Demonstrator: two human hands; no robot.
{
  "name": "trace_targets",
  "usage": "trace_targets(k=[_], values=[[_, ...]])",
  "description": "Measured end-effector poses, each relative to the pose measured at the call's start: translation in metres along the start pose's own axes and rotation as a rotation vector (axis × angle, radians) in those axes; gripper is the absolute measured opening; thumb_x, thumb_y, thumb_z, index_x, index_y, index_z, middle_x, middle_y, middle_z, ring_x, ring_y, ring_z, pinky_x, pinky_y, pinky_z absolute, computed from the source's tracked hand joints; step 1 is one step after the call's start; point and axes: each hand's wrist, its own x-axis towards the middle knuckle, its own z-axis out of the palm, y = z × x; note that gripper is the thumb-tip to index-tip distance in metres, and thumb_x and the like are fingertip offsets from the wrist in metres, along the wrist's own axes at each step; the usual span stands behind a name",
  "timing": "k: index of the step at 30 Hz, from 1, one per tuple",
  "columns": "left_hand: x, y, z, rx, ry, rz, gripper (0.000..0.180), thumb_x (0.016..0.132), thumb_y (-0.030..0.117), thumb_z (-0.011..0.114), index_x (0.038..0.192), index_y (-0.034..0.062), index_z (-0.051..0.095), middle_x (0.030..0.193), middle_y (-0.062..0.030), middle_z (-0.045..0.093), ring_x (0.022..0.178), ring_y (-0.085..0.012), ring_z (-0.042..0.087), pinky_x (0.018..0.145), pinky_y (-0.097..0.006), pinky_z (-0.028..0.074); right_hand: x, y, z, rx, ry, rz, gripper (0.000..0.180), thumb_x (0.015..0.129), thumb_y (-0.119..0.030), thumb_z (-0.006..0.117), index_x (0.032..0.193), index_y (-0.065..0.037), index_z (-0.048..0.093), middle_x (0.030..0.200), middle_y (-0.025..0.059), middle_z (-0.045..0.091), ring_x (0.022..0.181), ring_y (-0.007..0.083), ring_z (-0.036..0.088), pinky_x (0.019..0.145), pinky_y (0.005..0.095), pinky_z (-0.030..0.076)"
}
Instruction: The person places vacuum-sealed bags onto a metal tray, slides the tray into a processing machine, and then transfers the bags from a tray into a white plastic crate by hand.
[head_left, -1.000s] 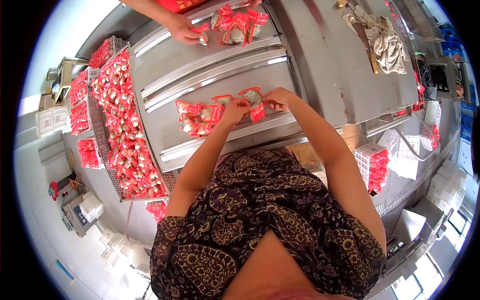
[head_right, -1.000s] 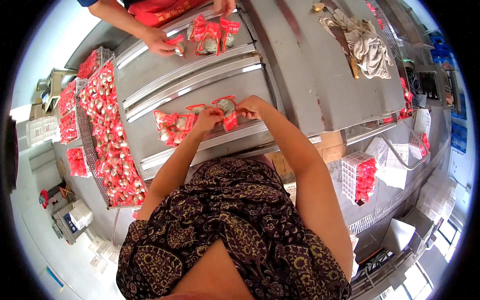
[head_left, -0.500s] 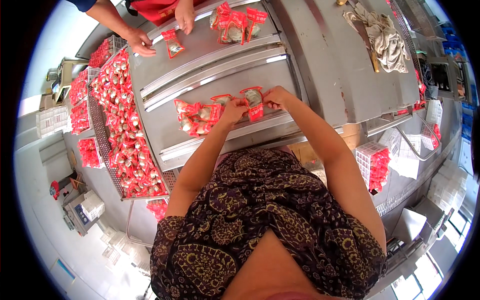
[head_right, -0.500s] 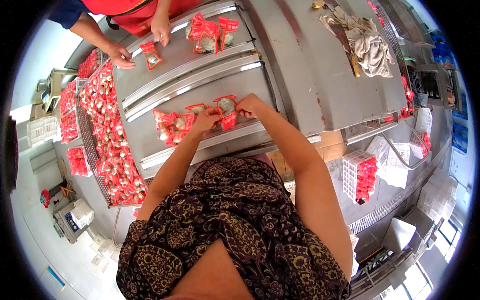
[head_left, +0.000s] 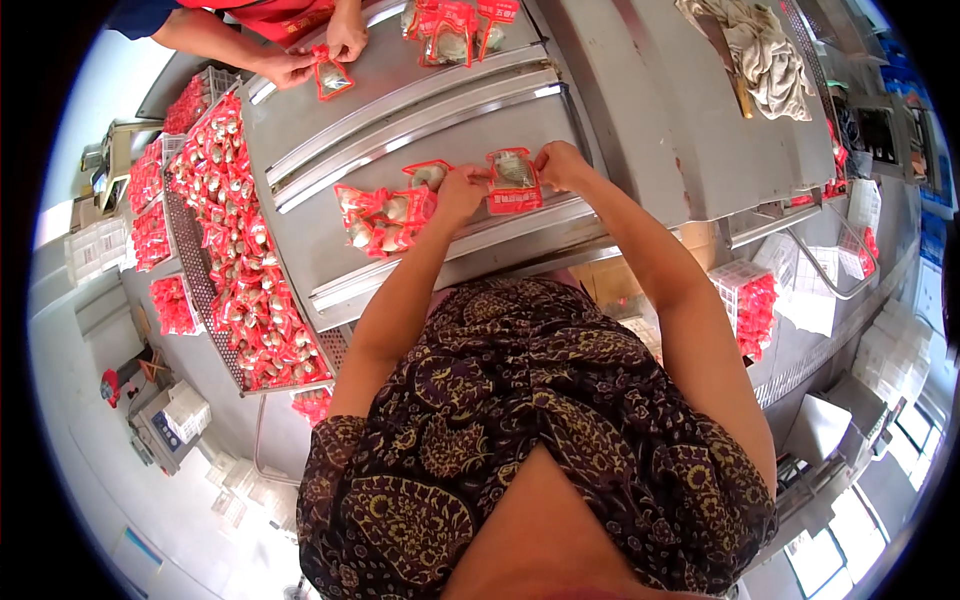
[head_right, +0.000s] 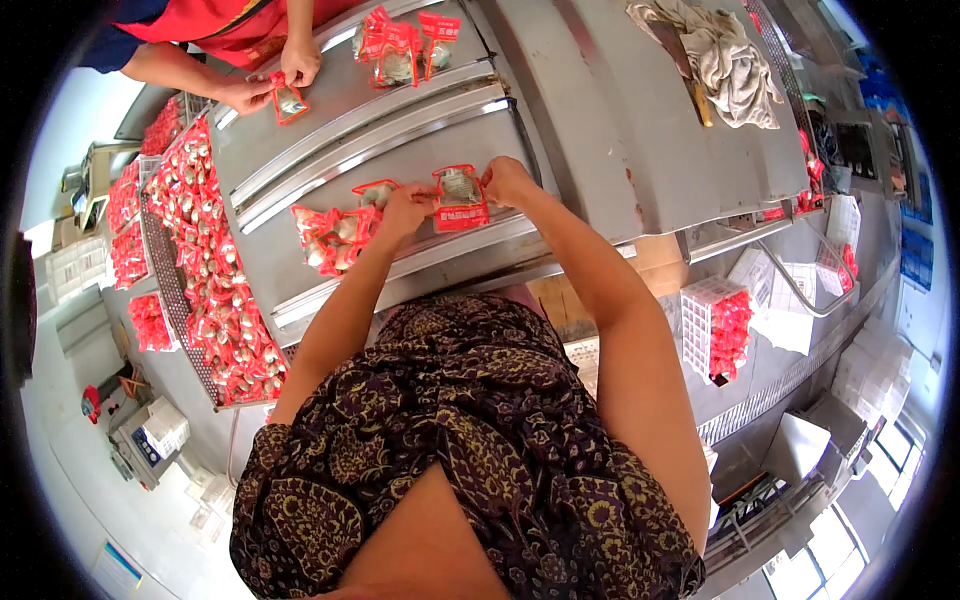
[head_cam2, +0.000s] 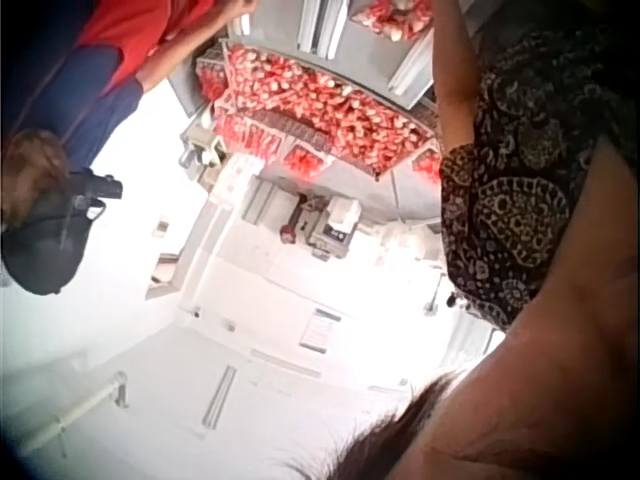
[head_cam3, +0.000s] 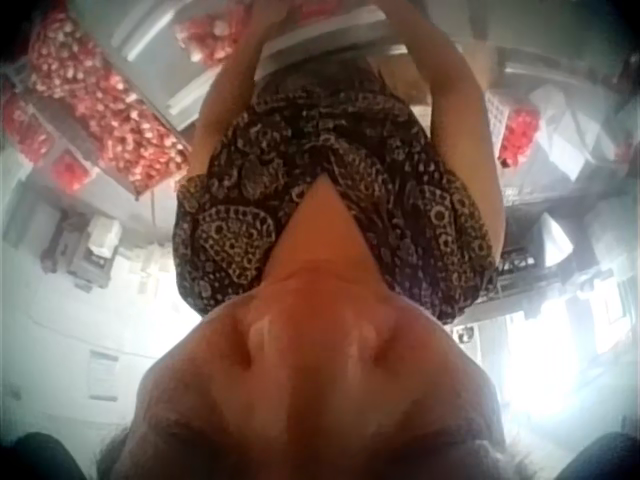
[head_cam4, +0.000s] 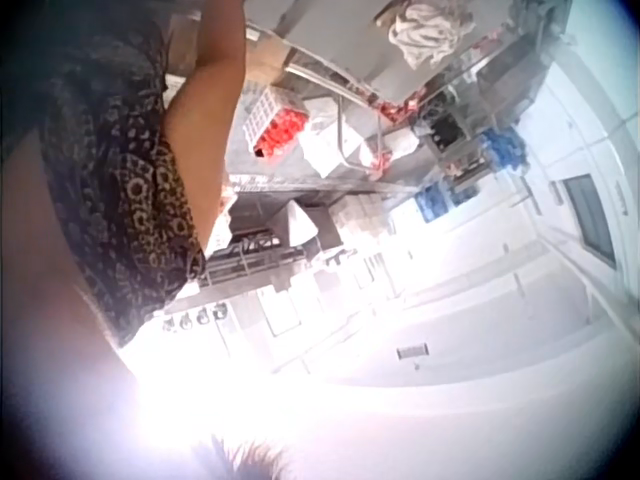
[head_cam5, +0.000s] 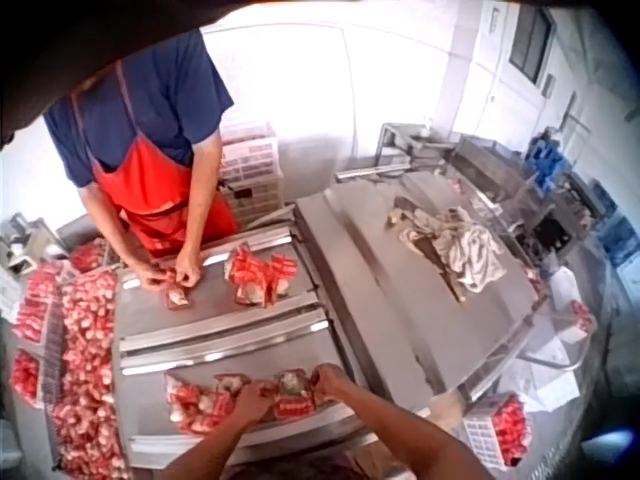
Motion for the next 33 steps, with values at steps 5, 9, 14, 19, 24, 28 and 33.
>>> trace_targets(k=[5, 9, 14, 19, 24, 28, 33], values=[[-0.002, 0.012, -0.007, -0.145, -0.056, -0.1, 0.026, 0.083, 0.004, 0.069, 0.108, 0.0022, 0.064, 0.083, -0.0036, 0.067, 0.071, -0.0098, 0.061, 0.061, -0.025, 0.049, -0.002, -0.001, 0.003, 0.223, -0.187, 0.154, 0.015, 0.072, -0.002, 0.071, 0.086, -0.001, 0.067, 0.068, 0.01, 0.066, 0.053, 0.0218, 0.061, 0.05, 0.0338, 0.048], [-0.001, 0.011, -0.003, -0.042, -0.05, -0.049, 0.027, 0.086, 0.004, 0.068, 0.112, 0.0044, 0.063, 0.085, -0.0008, 0.065, 0.071, -0.0071, 0.058, 0.06, -0.022, 0.047, 0.001, 0.003, 0.013, -0.11, 0.175, -0.223, 0.017, 0.073, -0.007, 0.071, 0.089, 0.0, 0.067, 0.075, 0.0155, 0.068, 0.066, 0.0269, 0.066, 0.061, 0.0359, 0.052], [-0.002, 0.004, 0.005, -0.013, -0.024, 0.032, 0.027, 0.083, 0.004, 0.069, 0.11, 0.0022, 0.063, 0.085, -0.0047, 0.067, 0.07, -0.0091, 0.06, 0.059, -0.024, 0.048, -0.003, 0.007, 0.007, -0.096, 0.124, -0.182, 0.011, 0.073, -0.009, 0.069, 0.083, -0.004, 0.068, 0.085, 0.0193, 0.069, 0.084, 0.0363, 0.066, 0.075, 0.0413, 0.052], [-0.01, 0.002, 0.015, -0.123, -0.036, -0.001, 0.028, 0.081, 0.005, 0.07, 0.108, 0.0008, 0.063, 0.083, -0.0078, 0.069, 0.069, -0.0122, 0.062, 0.06, -0.028, 0.05, -0.014, 0.003, -0.012, -0.09, -0.078, 0.012, 0.013, 0.071, -0.011, 0.071, 0.081, -0.003, 0.068, 0.088, 0.0202, 0.069, 0.088, 0.0362, 0.066, 0.077, 0.0405, 0.053], [-0.009, 0.009, 0.048, 0.087, -0.127, 0.06, 0.035, 0.076, 0.009, 0.073, 0.11, 0.0012, 0.064, 0.085, -0.0114, 0.07, 0.076, -0.0158, 0.066, 0.067, -0.029, 0.052, -0.038, -0.003, -0.037, -0.308, -0.036, 0.038, 0.019, 0.071, -0.013, 0.074, 0.085, -0.003, 0.068, 0.094, 0.0206, 0.068, 0.093, 0.036, 0.066, 0.08, 0.0424, 0.053], [-0.009, 0.012, 0.065, 0.092, -0.085, 0.058, 0.034, 0.074, 0.008, 0.074, 0.106, 0.0011, 0.065, 0.083, -0.0114, 0.07, 0.077, -0.0179, 0.067, 0.071, -0.031, 0.053, -0.075, -0.002, -0.045, -0.35, 0.175, -0.085, 0.019, 0.073, -0.011, 0.071, 0.091, -0.006, 0.065, 0.097, 0.0156, 0.065, 0.095, 0.0359, 0.062, 0.081, 0.0445, 0.051], [-0.009, 0.013, 0.059, 0.042, -0.128, 0.003, 0.031, 0.073, 0.007, 0.075, 0.102, 0.0017, 0.066, 0.085, -0.0113, 0.07, 0.078, -0.0186, 0.067, 0.072, -0.032, 0.053, -0.103, 0.002, -0.023, -0.47, 0.153, -0.682, 0.016, 0.074, -0.009, 0.069, 0.089, -0.008, 0.063, 0.095, 0.0079, 0.062, 0.094, 0.0312, 0.06, 0.08, 0.0417, 0.048]])
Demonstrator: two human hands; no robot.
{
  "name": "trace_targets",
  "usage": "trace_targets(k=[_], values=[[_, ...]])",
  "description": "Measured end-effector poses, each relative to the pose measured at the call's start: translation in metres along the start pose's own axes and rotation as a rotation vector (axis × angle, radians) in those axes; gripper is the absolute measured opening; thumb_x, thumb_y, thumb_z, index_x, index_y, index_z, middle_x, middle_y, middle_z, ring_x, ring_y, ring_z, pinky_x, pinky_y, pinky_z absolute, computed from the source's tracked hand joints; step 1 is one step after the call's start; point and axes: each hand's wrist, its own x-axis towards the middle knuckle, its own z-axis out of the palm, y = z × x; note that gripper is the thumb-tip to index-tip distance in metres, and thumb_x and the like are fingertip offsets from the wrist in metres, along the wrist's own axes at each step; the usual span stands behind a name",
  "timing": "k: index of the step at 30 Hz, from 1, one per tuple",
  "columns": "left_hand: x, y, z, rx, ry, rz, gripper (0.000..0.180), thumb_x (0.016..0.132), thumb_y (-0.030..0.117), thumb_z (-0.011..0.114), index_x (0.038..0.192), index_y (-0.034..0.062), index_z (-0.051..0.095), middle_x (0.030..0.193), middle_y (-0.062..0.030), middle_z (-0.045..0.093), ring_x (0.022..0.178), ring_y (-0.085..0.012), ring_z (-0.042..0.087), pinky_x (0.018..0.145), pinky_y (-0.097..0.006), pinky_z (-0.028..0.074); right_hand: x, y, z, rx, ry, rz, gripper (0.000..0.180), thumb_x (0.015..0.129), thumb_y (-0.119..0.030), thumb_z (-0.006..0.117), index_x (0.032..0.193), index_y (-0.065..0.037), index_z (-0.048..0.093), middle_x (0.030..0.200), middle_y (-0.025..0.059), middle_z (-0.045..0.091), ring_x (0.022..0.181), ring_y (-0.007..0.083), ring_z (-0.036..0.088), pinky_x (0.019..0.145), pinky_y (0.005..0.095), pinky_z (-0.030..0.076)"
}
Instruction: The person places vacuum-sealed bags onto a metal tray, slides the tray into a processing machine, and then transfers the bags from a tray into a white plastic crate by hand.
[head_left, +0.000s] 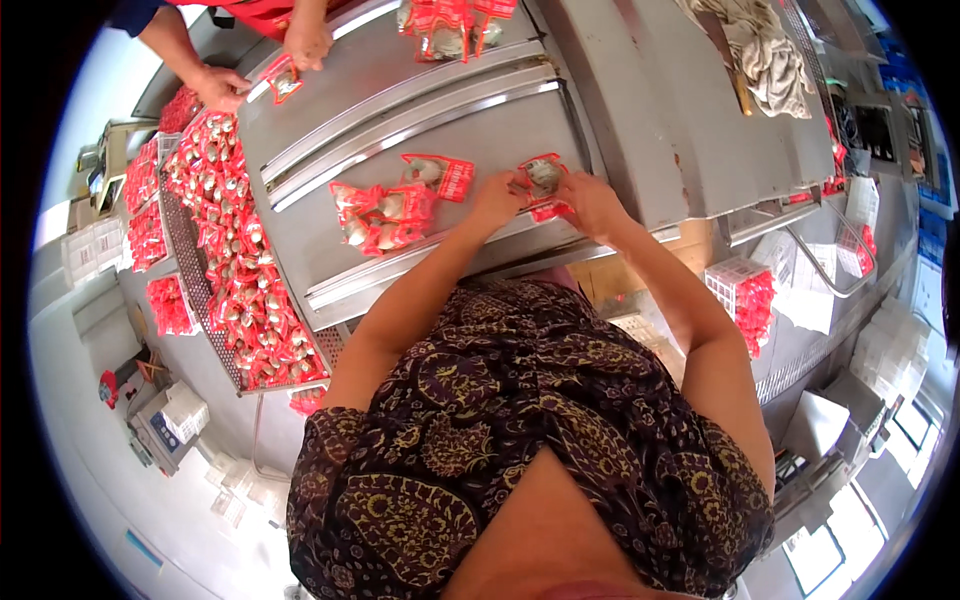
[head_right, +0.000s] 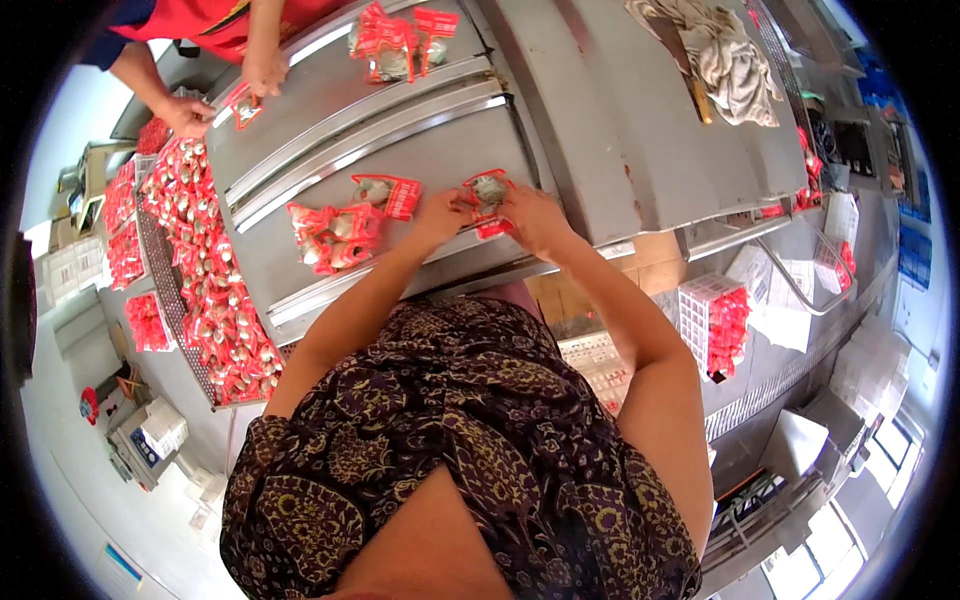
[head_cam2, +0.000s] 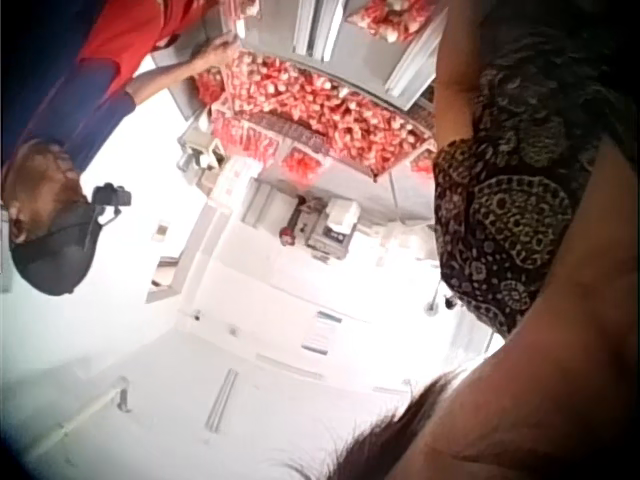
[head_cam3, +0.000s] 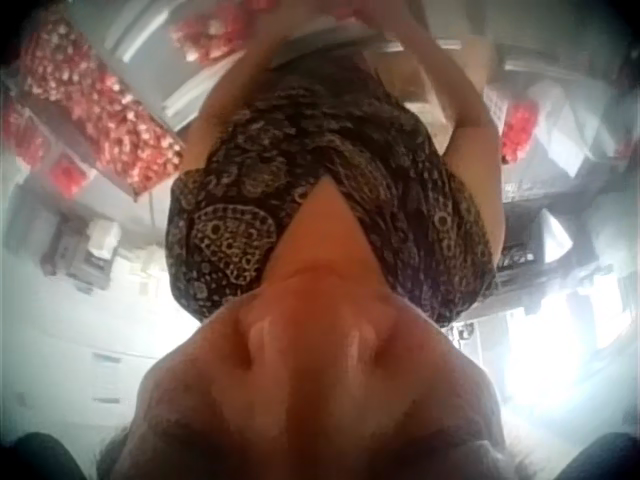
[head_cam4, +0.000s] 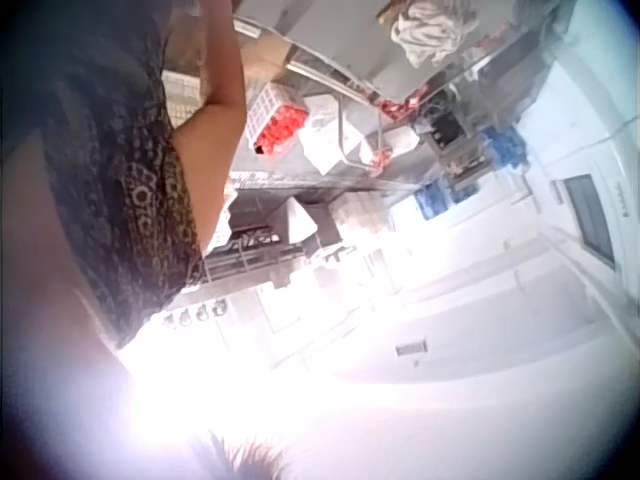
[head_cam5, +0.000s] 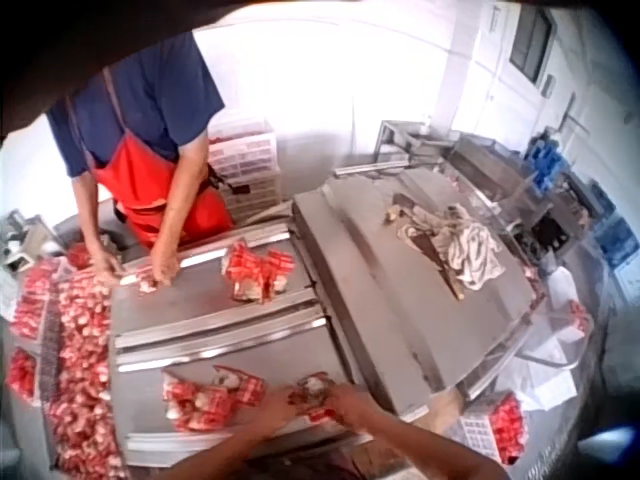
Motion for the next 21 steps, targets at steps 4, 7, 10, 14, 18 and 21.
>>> trace_targets(k=[4, 7, 10, 14, 18, 21], values=[[-0.002, 0.007, 0.004, 0.083, 0.017, 0.017, 0.03, 0.075, 0.012, 0.076, 0.103, 0.0028, 0.067, 0.087, -0.011, 0.071, 0.079, -0.0191, 0.067, 0.072, -0.033, 0.053, -0.009, -0.006, 0.007, -0.149, 0.037, 0.007, 0.013, 0.079, -0.013, 0.067, 0.091, -0.012, 0.064, 0.094, 0.0052, 0.059, 0.092, 0.0276, 0.057, 0.079, 0.041, 0.048], [-0.007, 0.014, 0.011, 0.185, 0.022, 0.013, 0.032, 0.077, 0.018, 0.075, 0.104, 0.0036, 0.067, 0.089, -0.0111, 0.071, 0.082, -0.021, 0.068, 0.074, -0.034, 0.053, -0.021, -0.017, 0.004, -0.136, 0.097, 0.055, 0.009, 0.081, -0.014, 0.066, 0.09, -0.011, 0.064, 0.093, 0.006, 0.06, 0.089, 0.0287, 0.058, 0.076, 0.0413, 0.048], [-0.012, 0.014, 0.012, 0.264, 0.055, 0.044, 0.031, 0.079, 0.023, 0.074, 0.104, 0.0043, 0.067, 0.091, -0.0116, 0.071, 0.085, -0.0227, 0.068, 0.076, -0.036, 0.053, -0.032, -0.03, 0.001, 0.049, 0.228, 0.357, 0.008, 0.086, -0.016, 0.064, 0.089, -0.008, 0.062, 0.091, 0.0106, 0.063, 0.084, 0.0352, 0.061, 0.07, 0.0444, 0.049], [-0.017, 0.001, 0.001, 0.208, 0.081, 0.077, 0.028, 0.083, 0.023, 0.071, 0.104, 0.0049, 0.066, 0.095, -0.012, 0.071, 0.088, -0.0229, 0.068, 0.078, -0.035, 0.052, -0.031, -0.03, 0.007, 0.097, 0.211, 0.834, 0.019, 0.09, -0.018, 0.061, 0.102, -0.007, 0.052, 0.081, 0.0205, 0.065, 0.076, 0.0446, 0.062, 0.065, 0.0517, 0.048], [-0.037, -0.018, -0.02, 0.132, 0.15, 0.119, 0.026, 0.087, 0.021, 0.069, 0.103, 0.0023, 0.064, 0.083, -0.0066, 0.067, 0.078, -0.015, 0.063, 0.072, -0.03, 0.051, -0.018, -0.021, 0.018, 0.075, 0.197, 0.911, 0.029, 0.088, -0.018, 0.062, 0.109, -0.009, 0.044, 0.075, 0.0217, 0.065, 0.074, 0.0436, 0.063, 0.065, 0.0533, 0.047], [-0.067, -0.023, -0.039, -0.142, 0.246, 0.111, 0.025, 0.089, 0.023, 0.068, 0.099, 0.0013, 0.061, 0.074, -0.0033, 0.061, 0.068, -0.0111, 0.058, 0.061, -0.025, 0.048, -0.012, -0.022, 0.015, 0.056, 0.188, 0.989, 0.031, 0.085, -0.018, 0.064, 0.108, -0.008, 0.045, 0.072, 0.0203, 0.063, 0.073, 0.0437, 0.063, 0.064, 0.0543, 0.046]])
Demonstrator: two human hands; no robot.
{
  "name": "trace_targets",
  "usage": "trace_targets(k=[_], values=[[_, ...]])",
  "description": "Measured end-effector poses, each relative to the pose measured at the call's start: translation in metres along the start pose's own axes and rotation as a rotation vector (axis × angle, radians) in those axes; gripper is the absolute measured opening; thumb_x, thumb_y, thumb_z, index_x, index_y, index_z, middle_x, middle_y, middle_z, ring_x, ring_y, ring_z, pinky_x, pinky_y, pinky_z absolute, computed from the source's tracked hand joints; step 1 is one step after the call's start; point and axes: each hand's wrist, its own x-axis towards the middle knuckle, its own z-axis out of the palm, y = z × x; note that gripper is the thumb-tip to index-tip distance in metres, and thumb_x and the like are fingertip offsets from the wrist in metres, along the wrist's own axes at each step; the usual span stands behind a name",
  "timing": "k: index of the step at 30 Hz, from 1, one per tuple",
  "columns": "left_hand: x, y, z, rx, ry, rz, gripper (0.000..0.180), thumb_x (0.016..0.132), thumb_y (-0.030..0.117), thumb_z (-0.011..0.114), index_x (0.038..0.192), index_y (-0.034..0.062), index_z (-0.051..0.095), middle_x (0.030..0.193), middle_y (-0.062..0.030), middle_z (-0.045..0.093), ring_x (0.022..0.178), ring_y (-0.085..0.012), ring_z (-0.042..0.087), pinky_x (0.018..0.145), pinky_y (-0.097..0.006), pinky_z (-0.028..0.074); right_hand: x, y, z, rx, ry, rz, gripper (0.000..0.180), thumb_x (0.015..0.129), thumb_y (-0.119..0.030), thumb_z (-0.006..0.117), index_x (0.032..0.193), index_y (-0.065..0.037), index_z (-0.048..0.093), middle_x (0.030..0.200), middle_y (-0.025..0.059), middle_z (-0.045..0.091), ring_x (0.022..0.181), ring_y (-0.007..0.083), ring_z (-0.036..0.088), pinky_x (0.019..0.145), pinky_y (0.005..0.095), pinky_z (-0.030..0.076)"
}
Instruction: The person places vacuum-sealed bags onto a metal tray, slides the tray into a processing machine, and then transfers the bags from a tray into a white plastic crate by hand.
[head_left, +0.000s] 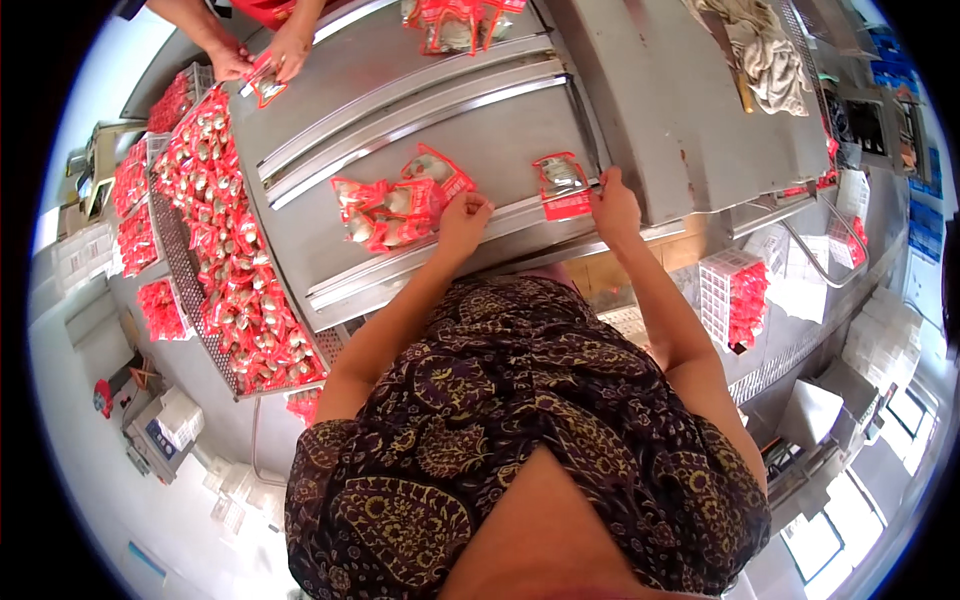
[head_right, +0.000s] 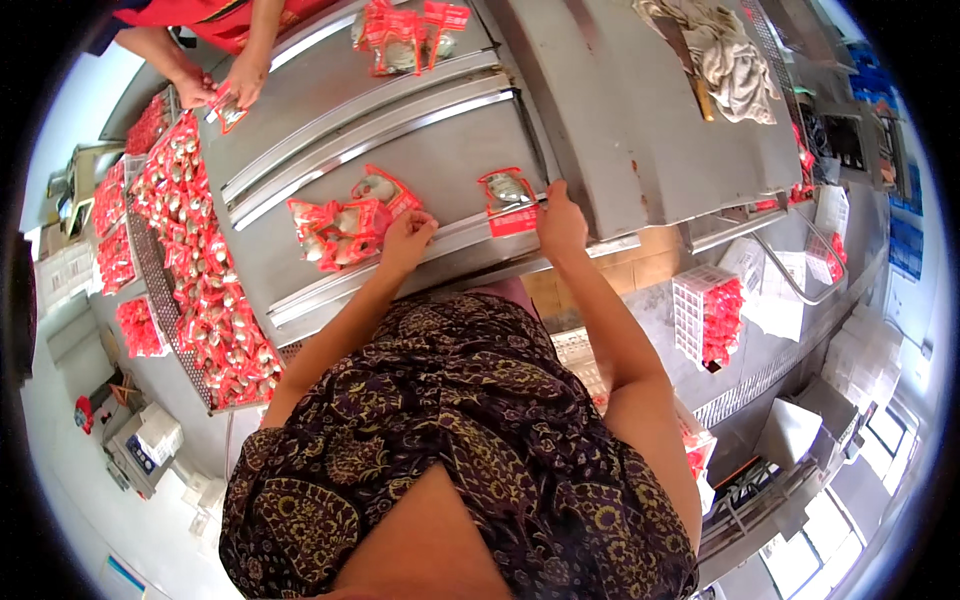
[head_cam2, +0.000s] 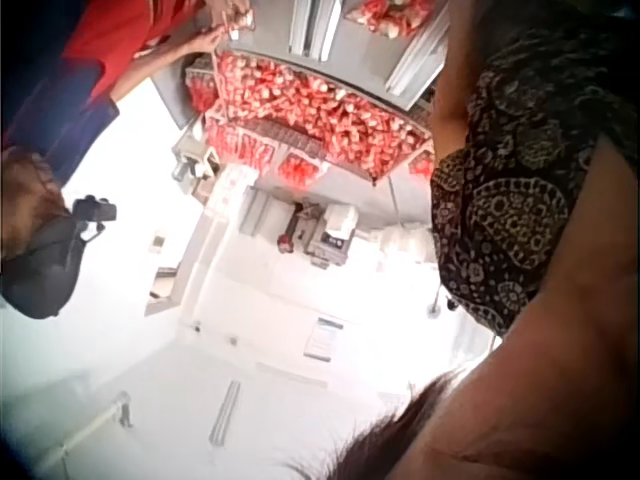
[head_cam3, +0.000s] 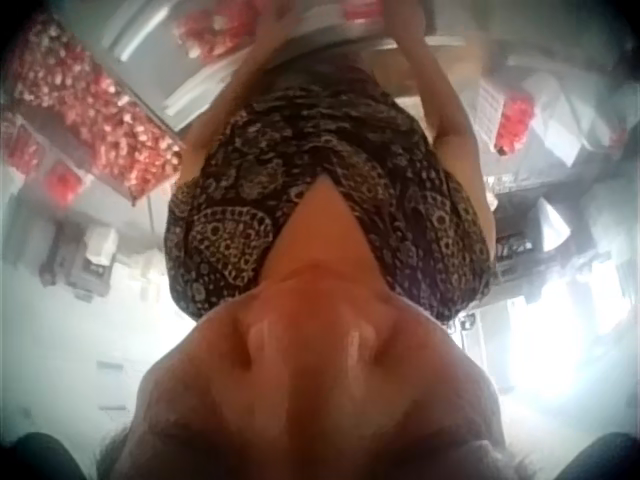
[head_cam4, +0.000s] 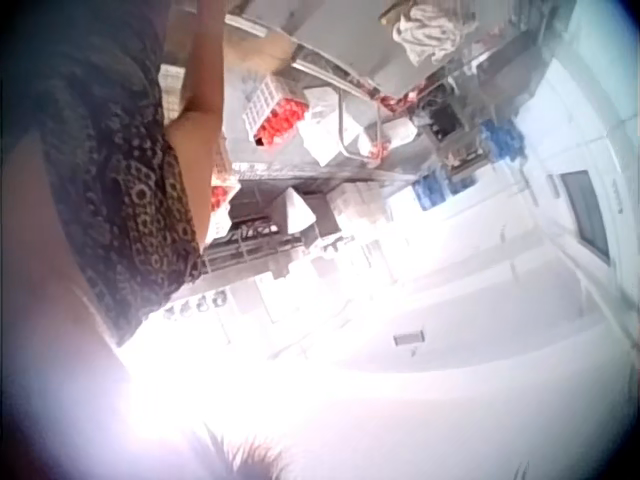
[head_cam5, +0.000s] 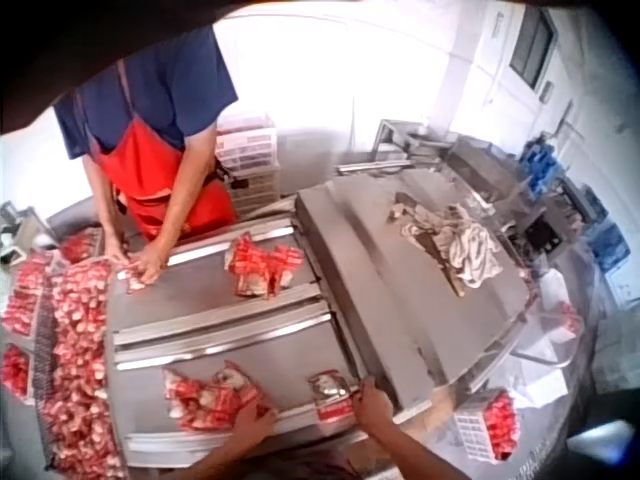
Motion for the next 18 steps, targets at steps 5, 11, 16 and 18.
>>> trace_targets(k=[5, 11, 16, 18], values=[[-0.021, 0.018, -0.034, -0.155, -0.073, -0.293, 0.022, 0.091, 0.025, 0.066, 0.091, 0.0043, 0.058, 0.071, -0.0001, 0.058, 0.056, -0.0063, 0.051, 0.048, -0.022, 0.039, 0.001, -0.034, -0.007, 0.002, 0.109, -0.316, 0.02, 0.089, -0.019, 0.059, 0.104, -0.005, 0.06, 0.082, 0.014, 0.068, 0.078, 0.0364, 0.065, 0.069, 0.0446, 0.052], [-0.03, 0.025, -0.061, 0.376, -0.015, -0.182, 0.027, 0.087, 0.023, 0.067, 0.1, 0.0004, 0.059, 0.072, -0.0072, 0.065, 0.06, -0.0186, 0.061, 0.057, -0.034, 0.049, 0.045, -0.123, 0.091, 0.388, -0.251, -0.509, 0.024, 0.084, -0.019, 0.066, 0.099, -0.001, 0.068, 0.09, 0.0158, 0.071, 0.08, 0.0301, 0.068, 0.072, 0.0365, 0.053], [-0.032, 0.007, -0.077, 0.344, 0.333, 0.049, 0.029, 0.087, 0.021, 0.065, 0.106, -0.001, 0.059, 0.075, -0.0117, 0.067, 0.069, -0.0257, 0.066, 0.065, -0.038, 0.051, 0.076, -0.138, 0.141, 0.307, -0.3, -0.588, 0.026, 0.08, -0.027, 0.07, 0.088, -0.002, 0.07, 0.085, 0.0185, 0.068, 0.08, 0.0326, 0.066, 0.07, 0.0419, 0.052], [-0.025, -0.001, -0.076, 0.297, 0.42, 0.079, 0.03, 0.088, 0.021, 0.064, 0.108, -0.0016, 0.058, 0.077, -0.0129, 0.068, 0.071, -0.0269, 0.067, 0.066, -0.038, 0.052, 0.082, -0.128, 0.131, 0.157, -0.288, -0.624, 0.023, 0.078, -0.023, 0.071, 0.087, -0.002, 0.07, 0.079, 0.0178, 0.068, 0.073, 0.0306, 0.066, 0.065, 0.0407, 0.052]])
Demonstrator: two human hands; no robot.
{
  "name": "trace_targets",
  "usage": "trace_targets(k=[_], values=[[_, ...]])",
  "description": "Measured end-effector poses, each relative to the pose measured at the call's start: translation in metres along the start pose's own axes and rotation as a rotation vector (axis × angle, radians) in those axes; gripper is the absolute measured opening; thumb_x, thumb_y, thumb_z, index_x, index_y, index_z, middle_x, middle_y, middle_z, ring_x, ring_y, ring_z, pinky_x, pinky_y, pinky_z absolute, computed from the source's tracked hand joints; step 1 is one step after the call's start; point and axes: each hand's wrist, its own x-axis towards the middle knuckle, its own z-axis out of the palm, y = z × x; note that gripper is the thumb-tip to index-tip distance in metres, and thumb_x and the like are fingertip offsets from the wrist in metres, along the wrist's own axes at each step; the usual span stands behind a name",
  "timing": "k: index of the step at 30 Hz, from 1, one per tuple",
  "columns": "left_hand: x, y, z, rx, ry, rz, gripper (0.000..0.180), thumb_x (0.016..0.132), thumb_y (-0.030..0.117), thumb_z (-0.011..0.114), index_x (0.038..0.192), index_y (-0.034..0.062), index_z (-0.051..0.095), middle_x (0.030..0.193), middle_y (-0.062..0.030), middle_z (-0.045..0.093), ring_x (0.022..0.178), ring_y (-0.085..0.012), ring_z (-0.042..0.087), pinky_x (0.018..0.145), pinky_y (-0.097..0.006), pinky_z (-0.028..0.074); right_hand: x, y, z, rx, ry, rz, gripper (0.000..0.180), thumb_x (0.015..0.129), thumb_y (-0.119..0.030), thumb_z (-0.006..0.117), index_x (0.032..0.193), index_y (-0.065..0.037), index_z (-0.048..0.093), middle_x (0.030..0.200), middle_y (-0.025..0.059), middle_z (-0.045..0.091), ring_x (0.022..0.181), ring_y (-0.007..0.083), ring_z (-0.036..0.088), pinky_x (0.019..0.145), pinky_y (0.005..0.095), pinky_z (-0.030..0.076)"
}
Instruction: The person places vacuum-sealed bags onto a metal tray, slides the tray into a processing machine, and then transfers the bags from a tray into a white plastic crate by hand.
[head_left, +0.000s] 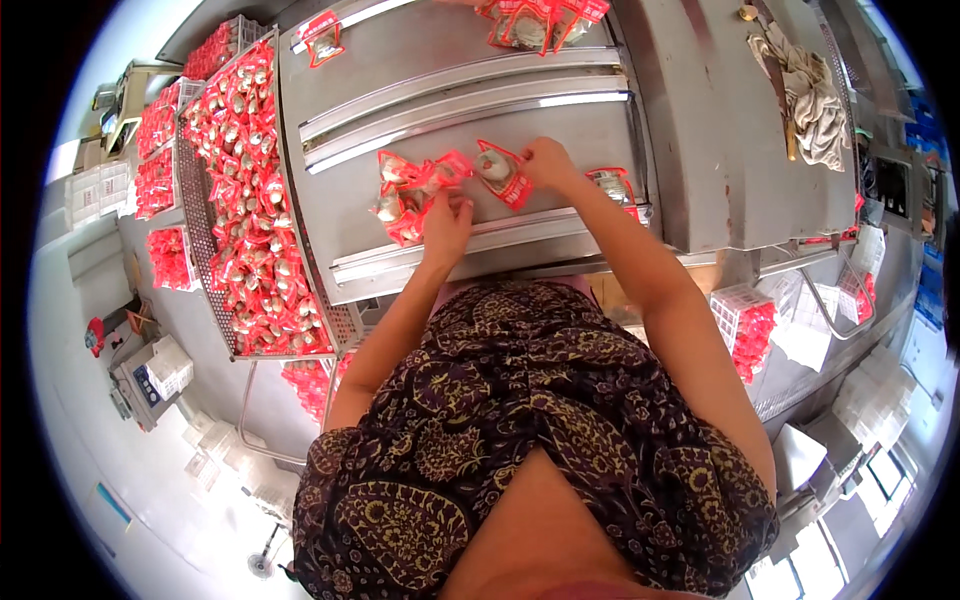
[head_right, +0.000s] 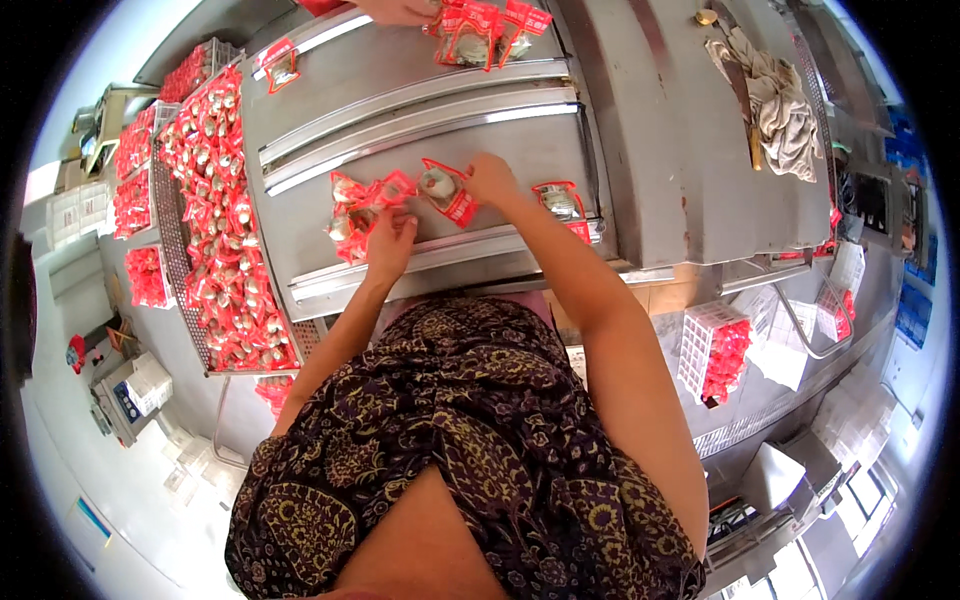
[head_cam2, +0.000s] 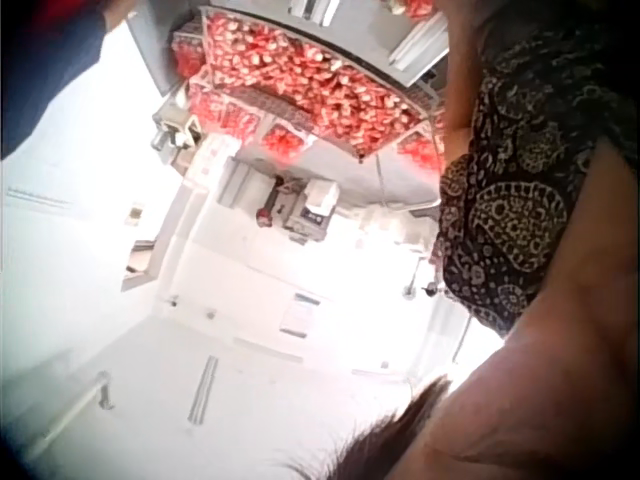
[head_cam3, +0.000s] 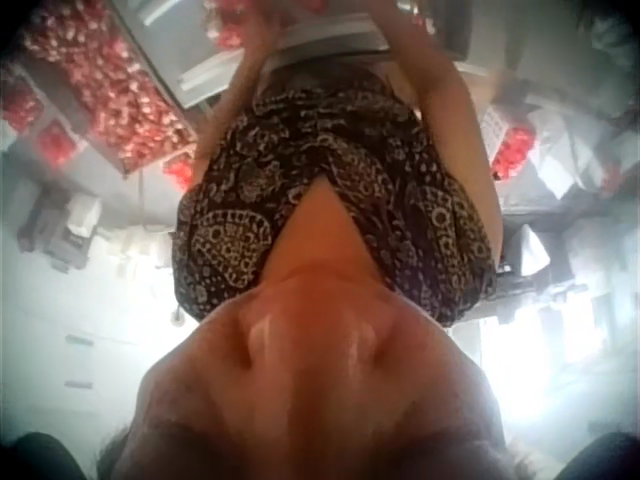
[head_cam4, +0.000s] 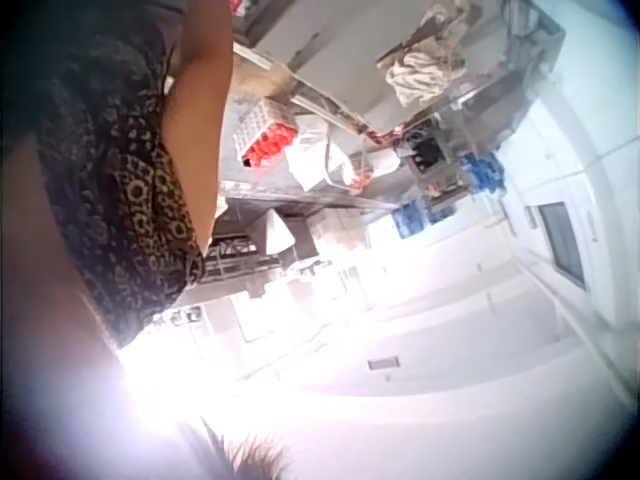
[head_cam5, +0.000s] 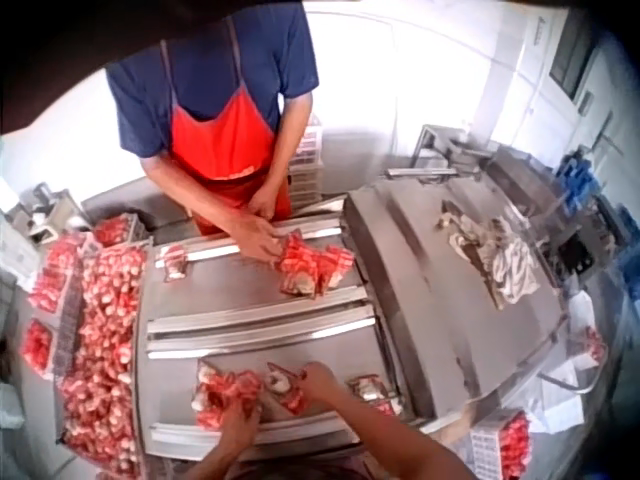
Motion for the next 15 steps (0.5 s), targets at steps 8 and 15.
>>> trace_targets(k=[8, 15], values=[[0.02, -0.006, 0.044, -0.418, -0.355, -0.328, 0.037, 0.078, 0.009, 0.073, 0.11, -0.0042, 0.057, 0.08, -0.0087, 0.07, 0.074, -0.0144, 0.064, 0.064, -0.03, 0.051, -0.022, 0.014, -0.052, 0.545, -0.564, 0.508, 0.011, 0.065, -0.005, 0.07, 0.076, -0.003, 0.07, 0.06, 0.012, 0.061, 0.052, 0.0218, 0.059, 0.05, 0.0353, 0.047], [0.045, -0.013, 0.041, -0.113, -0.374, -0.128, 0.037, 0.074, 0.01, 0.075, 0.107, 0.0007, 0.06, 0.08, -0.0109, 0.07, 0.073, -0.0172, 0.065, 0.067, -0.031, 0.049, -0.053, 0.027, -0.037, 0.121, -0.195, 0.191, 0.016, 0.064, -0.005, 0.071, 0.079, -0.002, 0.067, 0.071, 0.0153, 0.066, 0.071, 0.0342, 0.065, 0.067, 0.0424, 0.052]])
